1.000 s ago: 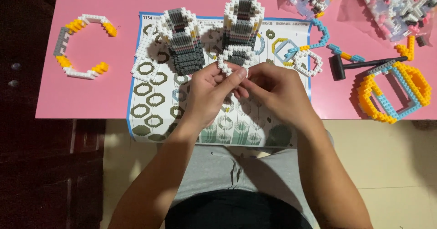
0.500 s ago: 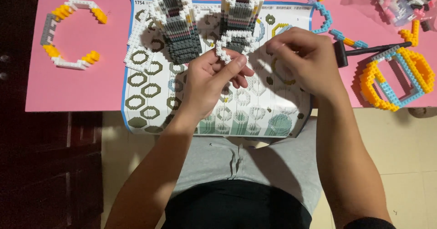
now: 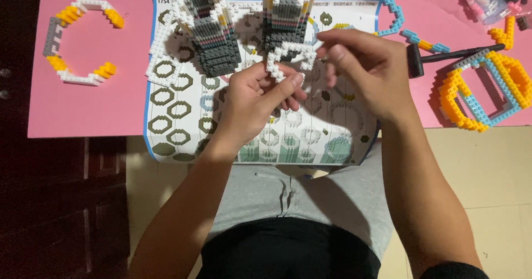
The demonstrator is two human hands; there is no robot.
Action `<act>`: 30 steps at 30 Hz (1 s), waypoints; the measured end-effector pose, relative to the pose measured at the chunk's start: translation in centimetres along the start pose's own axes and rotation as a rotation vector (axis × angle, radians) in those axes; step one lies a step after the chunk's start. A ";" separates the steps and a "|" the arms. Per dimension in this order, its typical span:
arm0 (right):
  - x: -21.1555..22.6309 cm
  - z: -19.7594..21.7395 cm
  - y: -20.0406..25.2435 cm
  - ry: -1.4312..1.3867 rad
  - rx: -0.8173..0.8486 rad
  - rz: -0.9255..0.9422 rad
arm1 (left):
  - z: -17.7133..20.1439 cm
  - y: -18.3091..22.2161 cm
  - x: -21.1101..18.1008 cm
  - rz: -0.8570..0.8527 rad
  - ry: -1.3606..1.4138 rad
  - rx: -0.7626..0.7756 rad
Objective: Assembling a circular structure using small interlocking plastic blocks while following an instruction manual.
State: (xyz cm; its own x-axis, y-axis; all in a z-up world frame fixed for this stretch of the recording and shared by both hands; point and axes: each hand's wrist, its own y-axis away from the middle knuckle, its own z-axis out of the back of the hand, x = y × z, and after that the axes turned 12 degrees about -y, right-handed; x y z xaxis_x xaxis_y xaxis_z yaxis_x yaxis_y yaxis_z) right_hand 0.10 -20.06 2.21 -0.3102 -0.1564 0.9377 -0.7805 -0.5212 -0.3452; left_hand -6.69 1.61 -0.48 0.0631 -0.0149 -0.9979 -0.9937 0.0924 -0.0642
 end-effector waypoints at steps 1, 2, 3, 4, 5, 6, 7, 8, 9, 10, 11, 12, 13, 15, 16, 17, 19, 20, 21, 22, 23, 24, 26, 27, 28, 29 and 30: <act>0.5 -0.4 -0.3 -0.001 0.000 0.000 | 0.0 0.0 -0.1 0.001 -0.001 0.000; 1.1 -0.8 -0.6 0.004 -0.001 -0.028 | 0.0 0.0 -0.2 -0.006 -0.048 0.006; 1.7 -1.2 -0.9 0.010 -0.003 -0.055 | 0.0 0.0 -0.4 -0.013 -0.095 0.012; 1.4 -1.0 -1.1 0.009 -0.002 -0.055 | -0.1 0.1 -0.5 -0.014 -0.096 0.012; 1.1 -0.8 -1.3 -0.042 -0.008 -0.076 | -0.1 0.1 -0.6 -0.002 -0.097 0.008; 0.8 -0.6 -1.5 -0.093 -0.011 -0.097 | -0.1 0.1 -0.8 0.009 -0.098 0.003; 0.7 -0.5 -1.6 -0.093 -0.009 -0.097 | -0.1 0.1 -0.7 0.008 -0.098 0.001; 0.6 -0.4 -1.6 -0.087 -0.001 -0.137 | -0.1 0.1 -0.7 0.005 -0.096 0.006; 0.4 -0.3 -1.6 -0.082 0.007 -0.178 | -0.1 0.1 -0.6 0.002 -0.095 0.011; 0.2 -0.2 -1.6 -0.082 0.007 -0.179 | 0.0 0.0 -0.6 0.003 -0.094 0.011; -0.1 -0.1 -1.5 -0.124 0.032 -0.170 | 0.0 0.0 -0.5 -0.005 -0.107 0.012; -0.3 -0.1 -1.4 -0.166 0.056 -0.160 | 0.0 0.0 -0.4 -0.013 -0.119 0.015; -0.5 0.0 -1.4 -0.166 0.055 -0.162 | -0.1 0.0 -0.5 -0.011 -0.118 0.016; -1.0 0.0 -1.3 -0.160 0.071 -0.123 | -0.1 0.0 -0.6 -0.020 -0.123 0.020; -1.5 0.1 -1.2 -0.160 0.070 -0.122 | -0.1 0.0 -0.7 -0.020 -0.123 0.021; -2.1 0.2 -1.1 -0.191 0.042 -0.117 | -0.1 0.0 -0.8 -0.010 -0.124 0.023; -2.7 0.1 -1.1 -0.223 0.015 -0.113 | -0.1 0.0 -1.0 0.002 -0.126 0.023; -2.6 0.0 -1.2 -0.188 0.006 -0.104 | -0.1 0.0 -1.0 0.003 -0.127 0.021; -2.5 -0.1 -1.2 -0.152 -0.003 -0.095 | -0.1 0.0 -1.1 0.005 -0.128 0.019; -2.6 -0.2 -1.2 -0.151 -0.004 -0.095 | -0.1 0.0 -1.1 0.005 -0.128 0.021; -2.6 -0.2 -1.2 -0.148 -0.014 -0.101 | -0.1 0.0 -1.1 0.012 -0.136 0.024; -2.7 -0.2 -1.2 -0.145 -0.023 -0.106 | -0.1 0.0 -1.2 0.019 -0.145 0.027; -2.9 -0.2 -1.2 -0.148 -0.013 -0.090 | -0.2 0.0 -1.0 0.013 -0.152 0.028; -2.9 -0.2 -1.2 -0.152 -0.003 -0.075 | -0.2 -0.1 -1.0 0.006 -0.158 0.027; -2.9 -0.2 -1.1 -0.152 -0.003 -0.073 | -0.2 -0.1 -1.0 0.005 -0.159 0.027; -2.9 -0.2 -1.1 -0.146 -0.007 -0.067 | -0.2 -0.1 -1.0 0.005 -0.155 0.028; -2.8 -0.2 -1.1 -0.141 -0.010 -0.061 | -0.2 -0.1 -0.9 0.005 -0.150 0.028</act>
State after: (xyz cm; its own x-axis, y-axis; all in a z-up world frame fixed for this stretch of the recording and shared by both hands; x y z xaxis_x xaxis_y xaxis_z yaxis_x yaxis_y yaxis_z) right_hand 1.70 -18.86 -0.09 -0.1837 -0.2411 0.9530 -0.8010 -0.5252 -0.2873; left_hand -6.66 1.38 0.46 0.0738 0.1344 -0.9882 -0.9911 0.1202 -0.0576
